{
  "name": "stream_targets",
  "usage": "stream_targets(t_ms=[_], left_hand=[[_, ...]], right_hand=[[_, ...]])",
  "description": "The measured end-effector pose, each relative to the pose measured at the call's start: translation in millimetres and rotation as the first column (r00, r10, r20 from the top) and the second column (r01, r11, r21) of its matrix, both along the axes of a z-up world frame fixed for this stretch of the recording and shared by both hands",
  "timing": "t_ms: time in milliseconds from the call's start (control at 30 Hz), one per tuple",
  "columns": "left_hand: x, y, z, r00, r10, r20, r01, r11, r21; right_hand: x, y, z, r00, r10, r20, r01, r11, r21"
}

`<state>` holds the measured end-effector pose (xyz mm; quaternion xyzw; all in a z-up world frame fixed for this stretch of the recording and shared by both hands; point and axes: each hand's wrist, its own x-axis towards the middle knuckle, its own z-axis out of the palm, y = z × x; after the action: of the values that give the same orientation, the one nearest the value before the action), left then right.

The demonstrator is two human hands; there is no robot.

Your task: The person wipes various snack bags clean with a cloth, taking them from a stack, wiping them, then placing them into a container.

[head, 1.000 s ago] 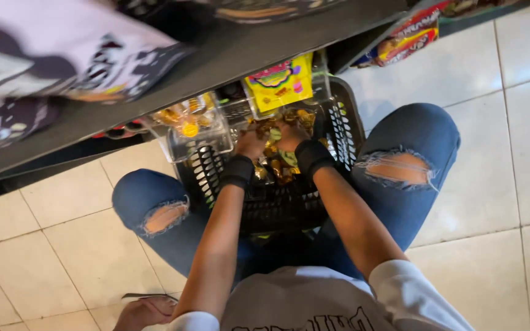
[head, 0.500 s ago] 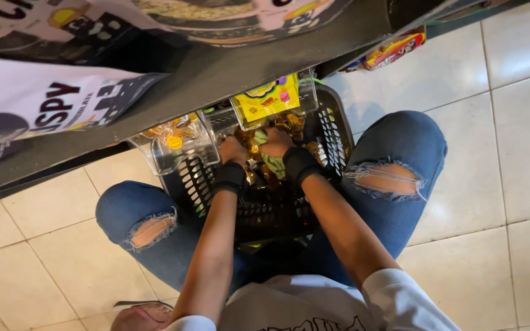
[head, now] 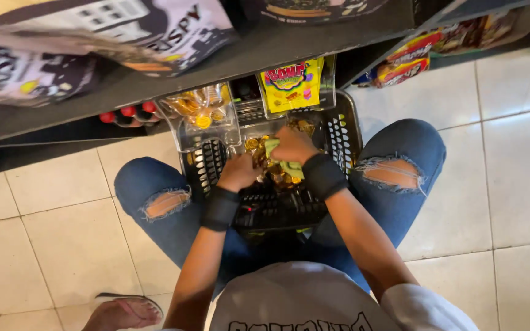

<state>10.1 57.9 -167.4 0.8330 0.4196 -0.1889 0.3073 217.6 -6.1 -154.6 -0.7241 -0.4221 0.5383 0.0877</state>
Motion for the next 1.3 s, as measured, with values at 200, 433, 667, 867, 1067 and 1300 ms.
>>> stream_targets(t_ms=[200,433,667,867,1067,1300], left_hand=[[-19.4,-16.2,83.4,0.889,0.041,0.456,0.010,0.994,-0.109],[-0.6,-40.9,153.2,0.607,0.285,0.742,0.041,0.921,-0.387],[-6.2,-37.0,167.7,0.361,0.769,0.527,0.110,0.527,-0.843],[-10.5,-34.4,217.5,0.237,0.798,0.554,0.260,0.497,-0.828],[-11.7,-48.1,196.5,0.383,0.760,0.524,0.002,0.567,-0.824],[-12.3,-46.4,188.2,0.132,0.901,0.413,0.379,0.339,-0.861]], right_hand=[[-6.2,-37.9,106.9,0.978,-0.167,0.123,0.088,0.872,0.481],[-26.3,-52.4,209.8,0.968,-0.047,-0.246,0.182,0.807,0.562],[-55.5,-56.8,252.7,0.934,-0.331,-0.131,0.230,0.281,0.932],[-90.7,-74.7,260.2,0.953,-0.291,0.080,-0.013,0.226,0.974],[-80.3,-59.3,266.9,0.920,-0.357,0.162,-0.129,0.116,0.985],[-100.4,-63.0,261.1,0.898,-0.397,0.190,-0.178,0.067,0.982]])
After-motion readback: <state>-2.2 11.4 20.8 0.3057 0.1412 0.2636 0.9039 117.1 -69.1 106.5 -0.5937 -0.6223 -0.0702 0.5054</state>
